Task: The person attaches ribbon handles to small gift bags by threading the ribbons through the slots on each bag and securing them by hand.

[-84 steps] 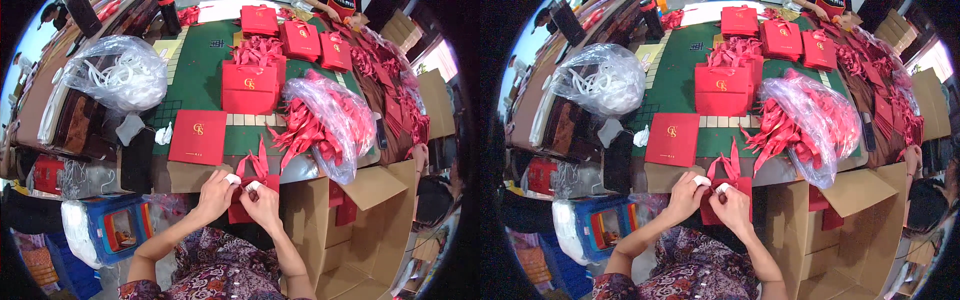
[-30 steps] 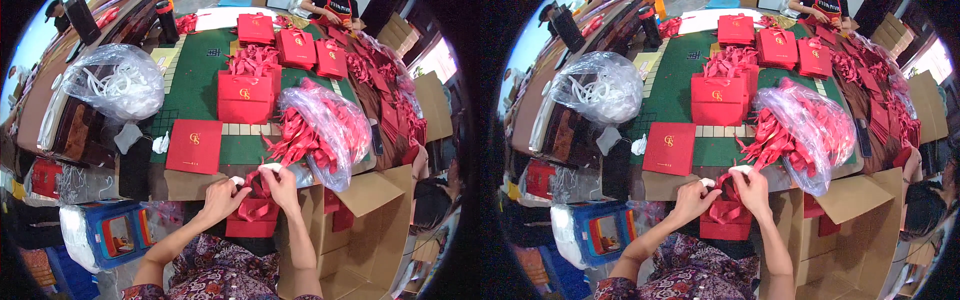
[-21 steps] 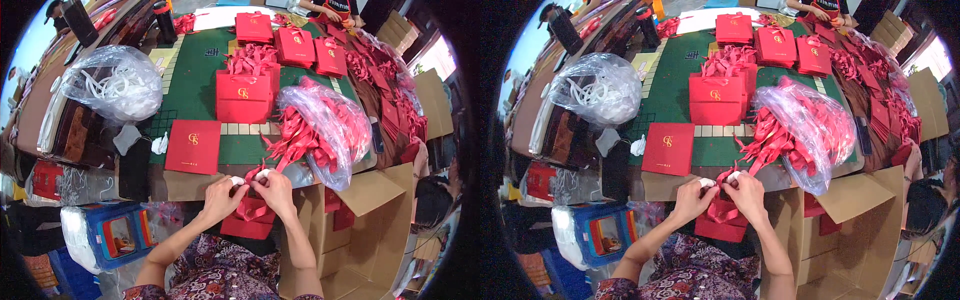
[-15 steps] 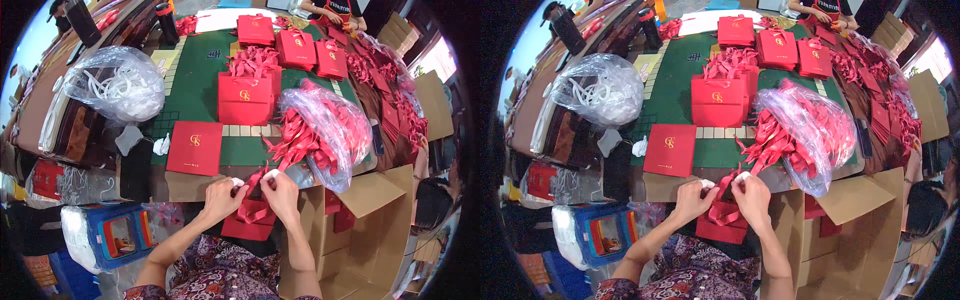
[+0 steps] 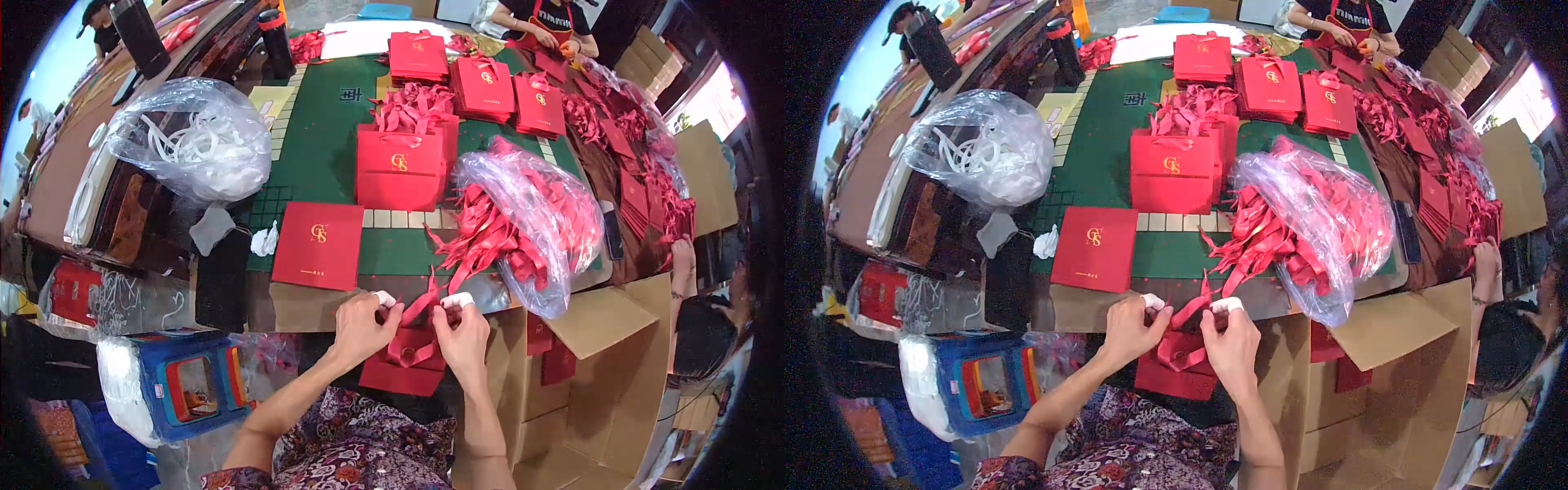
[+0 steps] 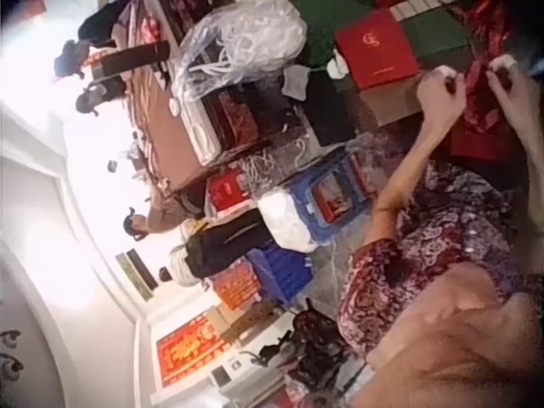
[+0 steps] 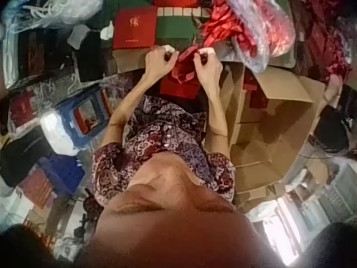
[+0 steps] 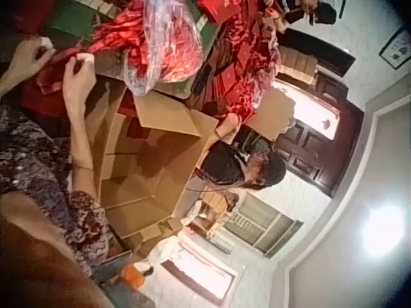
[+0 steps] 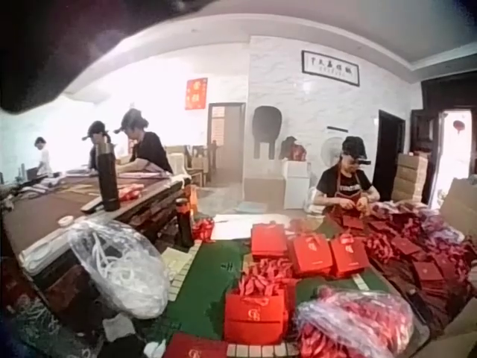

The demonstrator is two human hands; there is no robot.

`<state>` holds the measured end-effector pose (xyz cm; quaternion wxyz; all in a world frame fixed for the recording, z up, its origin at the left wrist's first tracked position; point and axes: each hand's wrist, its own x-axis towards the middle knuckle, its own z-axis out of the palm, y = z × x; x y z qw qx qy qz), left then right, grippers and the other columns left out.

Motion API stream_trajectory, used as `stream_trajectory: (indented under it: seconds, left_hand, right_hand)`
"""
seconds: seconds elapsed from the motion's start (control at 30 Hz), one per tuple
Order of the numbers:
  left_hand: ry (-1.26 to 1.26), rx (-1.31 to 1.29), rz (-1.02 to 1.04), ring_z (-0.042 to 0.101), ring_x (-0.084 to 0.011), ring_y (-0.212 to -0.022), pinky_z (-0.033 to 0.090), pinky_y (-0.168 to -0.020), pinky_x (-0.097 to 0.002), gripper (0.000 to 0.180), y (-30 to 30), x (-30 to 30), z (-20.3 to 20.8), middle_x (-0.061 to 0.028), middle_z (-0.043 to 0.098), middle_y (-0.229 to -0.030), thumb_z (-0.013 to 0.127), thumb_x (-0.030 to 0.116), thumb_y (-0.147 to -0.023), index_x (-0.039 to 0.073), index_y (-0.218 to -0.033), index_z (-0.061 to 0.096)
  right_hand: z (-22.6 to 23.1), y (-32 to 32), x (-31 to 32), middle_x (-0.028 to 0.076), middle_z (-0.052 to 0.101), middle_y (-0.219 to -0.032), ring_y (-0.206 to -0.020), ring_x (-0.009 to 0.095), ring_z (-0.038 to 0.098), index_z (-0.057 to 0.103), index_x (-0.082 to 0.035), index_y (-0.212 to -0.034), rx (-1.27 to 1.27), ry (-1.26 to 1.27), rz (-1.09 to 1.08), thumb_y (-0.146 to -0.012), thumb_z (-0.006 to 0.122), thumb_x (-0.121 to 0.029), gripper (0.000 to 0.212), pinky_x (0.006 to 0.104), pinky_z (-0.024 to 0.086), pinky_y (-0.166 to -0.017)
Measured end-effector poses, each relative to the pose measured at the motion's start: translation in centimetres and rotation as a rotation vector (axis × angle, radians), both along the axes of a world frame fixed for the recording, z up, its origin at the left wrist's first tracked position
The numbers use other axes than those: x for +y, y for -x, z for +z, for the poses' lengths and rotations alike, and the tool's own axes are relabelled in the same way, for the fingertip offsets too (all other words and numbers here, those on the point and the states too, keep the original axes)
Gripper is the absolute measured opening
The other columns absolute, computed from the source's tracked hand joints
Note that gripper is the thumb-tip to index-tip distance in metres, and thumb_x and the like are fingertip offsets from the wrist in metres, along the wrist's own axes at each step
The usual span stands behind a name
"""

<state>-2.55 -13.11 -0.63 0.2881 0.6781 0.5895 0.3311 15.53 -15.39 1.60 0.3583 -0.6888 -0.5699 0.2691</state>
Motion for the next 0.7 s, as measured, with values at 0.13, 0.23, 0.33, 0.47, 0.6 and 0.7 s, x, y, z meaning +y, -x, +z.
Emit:
stream_trajectory:
  seconds: [0.13,0.23,0.33,0.47,0.6,0.7]
  left_hand:
    - [-0.115,-0.008,-0.046,0.063,-0.0306,-0.065,0.048,-0.062,-0.0412,0.014,-0.6,-0.1,0.3,-0.0112,0.065,-0.068,0.073,0.019,-0.082,0.006,-0.080,0.069]
    - [-0.206,0.025,-0.116,0.062,-0.0305,-0.068,0.047,-0.065,-0.0413,0.011,-1.0,-0.4,0.8,-0.0103,0.064,-0.073,0.072,0.016,-0.080,0.006,-0.083,0.069]
    - [-0.227,0.056,-0.148,0.059,-0.0304,-0.071,0.045,-0.065,-0.0415,0.011,-0.9,-0.4,0.9,-0.0097,0.062,-0.074,0.072,0.013,-0.079,0.005,-0.085,0.068]
    - [-0.272,0.099,-0.221,0.059,-0.0312,-0.075,0.046,-0.067,-0.0414,0.013,-0.6,-0.1,0.7,-0.0107,0.063,-0.079,0.072,0.012,-0.080,0.004,-0.089,0.068]
    - [-0.210,-0.172,-0.215,0.063,-0.0307,-0.086,0.050,-0.079,-0.0407,0.032,0.1,-0.2,1.4,-0.0155,0.063,-0.093,0.067,0.013,-0.087,0.005,-0.117,0.062]
    - [0.144,-0.246,-0.291,0.065,-0.0300,-0.100,0.049,-0.090,-0.0389,0.044,2.1,-0.6,0.2,-0.0193,0.062,-0.113,0.060,0.014,-0.095,0.004,-0.135,0.047]
  right_hand:
    - [0.0,0.3,-0.4,0.006,0.067,-0.077,-0.070,0.009,0.063,0.063,-0.001,-0.098,0.102,-0.090,0.148,-0.088,0.073,-0.012,0.018,0.0276,0.050,-0.063]
    - [0.0,1.0,0.2,0.006,0.070,-0.085,-0.078,0.011,0.065,0.066,-0.001,-0.104,0.328,0.032,0.129,-0.090,0.071,-0.011,0.018,0.0272,0.051,-0.071]
    - [-0.8,0.9,0.6,0.005,0.071,-0.090,-0.084,0.012,0.067,0.069,-0.001,-0.109,0.482,0.051,0.138,-0.091,0.069,-0.009,0.019,0.0278,0.053,-0.077]
    - [-0.9,0.3,1.0,0.003,0.071,-0.087,-0.082,0.008,0.064,0.071,0.000,-0.105,0.458,0.100,0.221,-0.092,0.069,-0.008,0.015,0.0254,0.052,-0.076]
    - [-0.3,-0.7,1.3,-0.005,0.066,-0.085,-0.076,0.004,0.056,0.072,-0.002,-0.099,0.563,0.148,0.175,-0.094,0.068,-0.009,0.010,0.0214,0.046,-0.069]
    - [1.0,-1.3,1.9,-0.007,0.063,-0.083,-0.073,0.002,0.051,0.071,-0.003,-0.100,0.696,0.071,0.111,-0.094,0.067,-0.008,0.009,0.0198,0.041,-0.065]
